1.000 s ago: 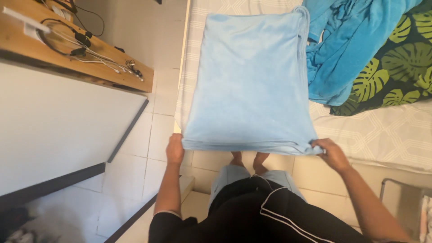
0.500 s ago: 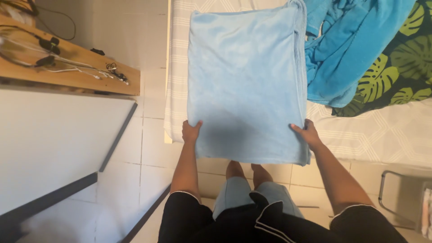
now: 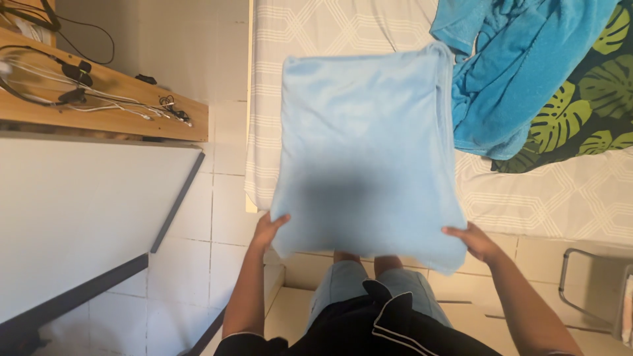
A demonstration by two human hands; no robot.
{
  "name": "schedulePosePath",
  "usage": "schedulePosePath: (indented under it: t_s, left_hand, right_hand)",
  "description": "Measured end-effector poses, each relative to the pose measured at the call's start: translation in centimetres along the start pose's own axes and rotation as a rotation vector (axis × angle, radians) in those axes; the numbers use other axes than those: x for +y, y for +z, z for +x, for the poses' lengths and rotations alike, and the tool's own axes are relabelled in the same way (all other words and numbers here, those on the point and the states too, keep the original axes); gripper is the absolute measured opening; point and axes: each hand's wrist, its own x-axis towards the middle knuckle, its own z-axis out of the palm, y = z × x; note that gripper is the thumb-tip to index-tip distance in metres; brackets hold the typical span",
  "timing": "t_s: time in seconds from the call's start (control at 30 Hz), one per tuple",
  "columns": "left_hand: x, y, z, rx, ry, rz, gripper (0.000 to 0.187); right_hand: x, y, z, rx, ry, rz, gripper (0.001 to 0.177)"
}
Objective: The person folds a light blue blanket by hand on a bed, repeatedly aligning edges and smoothing the fabric until it forms a rectangular shape.
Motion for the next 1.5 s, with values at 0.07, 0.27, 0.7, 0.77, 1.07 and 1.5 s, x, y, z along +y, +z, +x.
schedulePosePath:
  t_s: [0.07,0.27,0.7,0.77,1.07,1.5]
  left_hand:
    - [-1.9,0.2,0.9,0.076,0.033,0.132,0.052]
    - [2.5,0.9,8.1,0.607,0.748,0.560,0.036]
    - [31.2,11.3,22.3,0.363,0.776,0.919,0.066]
    - [32.1,11.0,23.5,0.321,0.706,1.062,0.054]
    - [37.5,4.4,26.1,0.238,0.706,1.219,0.036]
    - [36.7,4.0,27.4,0.002,0.458,1.255,0.057]
  right_hand:
    - [1.1,0.5,-0.2,0.129,0.058,-0.414,0.079]
    - [-4.0,1.0,7.3,0.552,-0.455,-0.813,0.053]
    - [-28.3,3.9,23.5,0.515,-0.978,-0.475,0.063]
    - [-29.6,4.9,24.3,0.479,-0.810,-0.424,0.057]
    - [-35.9,-2.6,23.4,0.369,-0.775,-0.186,0.019]
    - [-32.4,5.0,30.5,0.553,-0.993,-0.998,0.031]
